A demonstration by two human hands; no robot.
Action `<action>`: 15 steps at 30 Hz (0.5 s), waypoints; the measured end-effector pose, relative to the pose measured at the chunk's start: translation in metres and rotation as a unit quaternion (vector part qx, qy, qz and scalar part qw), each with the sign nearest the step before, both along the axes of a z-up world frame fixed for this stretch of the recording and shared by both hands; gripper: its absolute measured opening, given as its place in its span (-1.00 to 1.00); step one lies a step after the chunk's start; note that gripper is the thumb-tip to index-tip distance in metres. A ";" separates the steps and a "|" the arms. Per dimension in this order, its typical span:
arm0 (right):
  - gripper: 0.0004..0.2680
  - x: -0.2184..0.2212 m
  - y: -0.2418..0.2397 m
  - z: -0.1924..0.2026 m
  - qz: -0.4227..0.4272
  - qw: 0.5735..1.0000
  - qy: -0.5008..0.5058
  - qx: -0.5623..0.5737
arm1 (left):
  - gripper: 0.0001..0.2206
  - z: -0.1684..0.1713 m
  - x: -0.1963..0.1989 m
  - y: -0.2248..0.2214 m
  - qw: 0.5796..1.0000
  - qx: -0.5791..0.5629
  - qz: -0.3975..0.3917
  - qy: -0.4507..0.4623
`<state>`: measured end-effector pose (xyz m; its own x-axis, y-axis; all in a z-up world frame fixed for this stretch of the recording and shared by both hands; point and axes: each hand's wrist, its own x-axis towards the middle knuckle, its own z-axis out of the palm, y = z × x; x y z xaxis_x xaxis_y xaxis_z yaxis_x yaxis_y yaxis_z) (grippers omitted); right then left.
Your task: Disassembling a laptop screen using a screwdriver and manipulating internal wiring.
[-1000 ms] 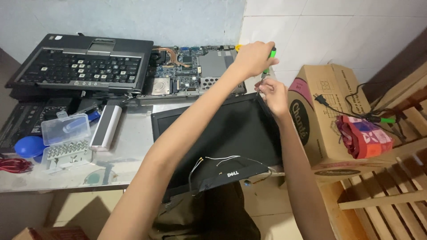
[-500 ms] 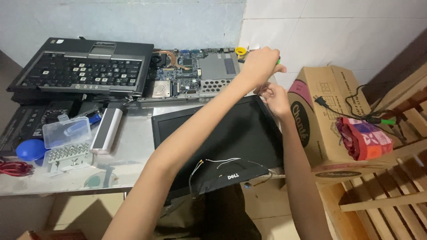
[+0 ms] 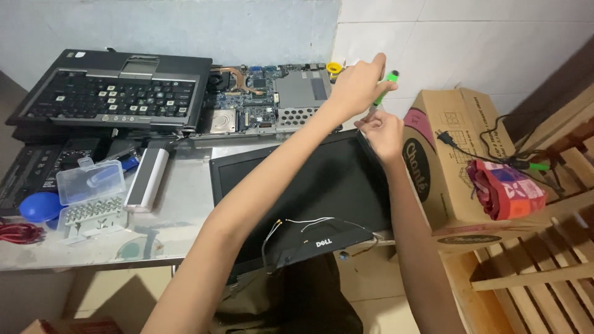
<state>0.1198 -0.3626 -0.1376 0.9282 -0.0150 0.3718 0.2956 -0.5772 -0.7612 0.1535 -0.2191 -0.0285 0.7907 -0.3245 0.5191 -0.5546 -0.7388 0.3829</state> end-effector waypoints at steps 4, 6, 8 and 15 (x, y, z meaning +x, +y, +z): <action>-0.63 0.013 -0.004 -0.014 -0.049 0.996 0.030 -0.065 | -0.65 -0.003 -0.007 -0.001 0.998 -0.013 -0.019 -0.052; -0.71 0.016 -0.003 -0.016 -0.038 0.994 0.014 -0.102 | -0.48 0.003 -0.014 -0.004 0.999 -0.035 -0.010 -0.034; -0.74 0.011 0.003 -0.010 -0.023 0.993 -0.011 -0.113 | -0.50 0.005 -0.016 -0.008 0.999 -0.009 -0.016 -0.031; -0.81 0.008 0.000 -0.006 0.063 0.997 -0.002 -0.036 | -0.77 -0.003 0.002 -0.010 0.999 0.035 -0.030 -0.002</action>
<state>0.1281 -0.3624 -0.1433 0.9197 0.1275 0.3712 0.3714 -0.5886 -0.7181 0.1557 -0.2291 -0.0312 0.7661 -0.4070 0.4975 -0.6008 -0.7284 0.3293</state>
